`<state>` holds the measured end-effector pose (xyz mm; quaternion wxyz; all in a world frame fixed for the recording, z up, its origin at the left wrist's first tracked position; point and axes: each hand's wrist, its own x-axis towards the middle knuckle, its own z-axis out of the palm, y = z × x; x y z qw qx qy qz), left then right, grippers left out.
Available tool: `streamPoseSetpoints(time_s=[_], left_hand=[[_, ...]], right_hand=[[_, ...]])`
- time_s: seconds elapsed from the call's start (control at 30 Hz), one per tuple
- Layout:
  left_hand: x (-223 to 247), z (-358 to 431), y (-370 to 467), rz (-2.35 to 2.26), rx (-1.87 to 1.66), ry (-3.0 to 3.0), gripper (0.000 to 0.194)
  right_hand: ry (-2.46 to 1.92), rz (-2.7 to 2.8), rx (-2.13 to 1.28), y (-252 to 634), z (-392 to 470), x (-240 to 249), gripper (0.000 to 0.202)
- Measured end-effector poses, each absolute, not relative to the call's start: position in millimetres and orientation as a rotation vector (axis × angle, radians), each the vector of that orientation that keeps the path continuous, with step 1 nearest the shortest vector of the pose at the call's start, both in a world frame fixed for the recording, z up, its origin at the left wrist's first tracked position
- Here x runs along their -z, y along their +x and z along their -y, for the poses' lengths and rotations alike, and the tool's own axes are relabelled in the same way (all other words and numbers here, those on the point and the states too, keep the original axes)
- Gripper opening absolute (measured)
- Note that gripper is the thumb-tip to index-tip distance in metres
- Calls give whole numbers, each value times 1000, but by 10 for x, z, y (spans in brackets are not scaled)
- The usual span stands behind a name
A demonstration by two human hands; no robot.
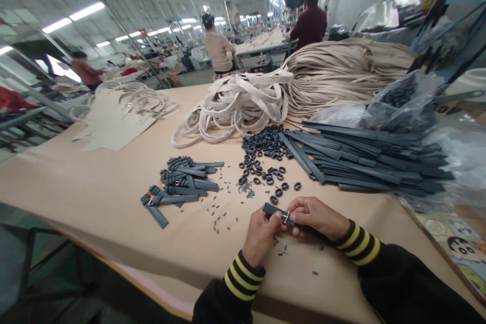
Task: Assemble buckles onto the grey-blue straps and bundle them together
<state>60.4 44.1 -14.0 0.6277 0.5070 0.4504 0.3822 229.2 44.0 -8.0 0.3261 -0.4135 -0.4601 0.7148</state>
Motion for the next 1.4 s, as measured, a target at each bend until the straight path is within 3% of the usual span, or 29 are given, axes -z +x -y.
streamPoseSetpoints(time_s=[0.47, 0.63, 0.87, 1.1, 1.4], left_hand=[[121, -461, 599, -956, -861, 1143, 26], [107, -438, 622, -1004, -895, 1173, 23], [66, -263, 729, -1232, -1238, 1650, 13], [-201, -287, 451, -868, -719, 1305, 28], [65, -340, 472, -761, -696, 925, 39]], right_hand=[[-983, 1265, -1909, 2259, -406, 45, 32], [-1116, 1428, -1727, 2180, -396, 75, 29], [-1288, 1677, -1214, 2174, -437, 90, 23], [-1203, 1749, -1314, 2272, -432, 22, 20], [-1135, 1803, -1396, 2180, -353, 28, 18]])
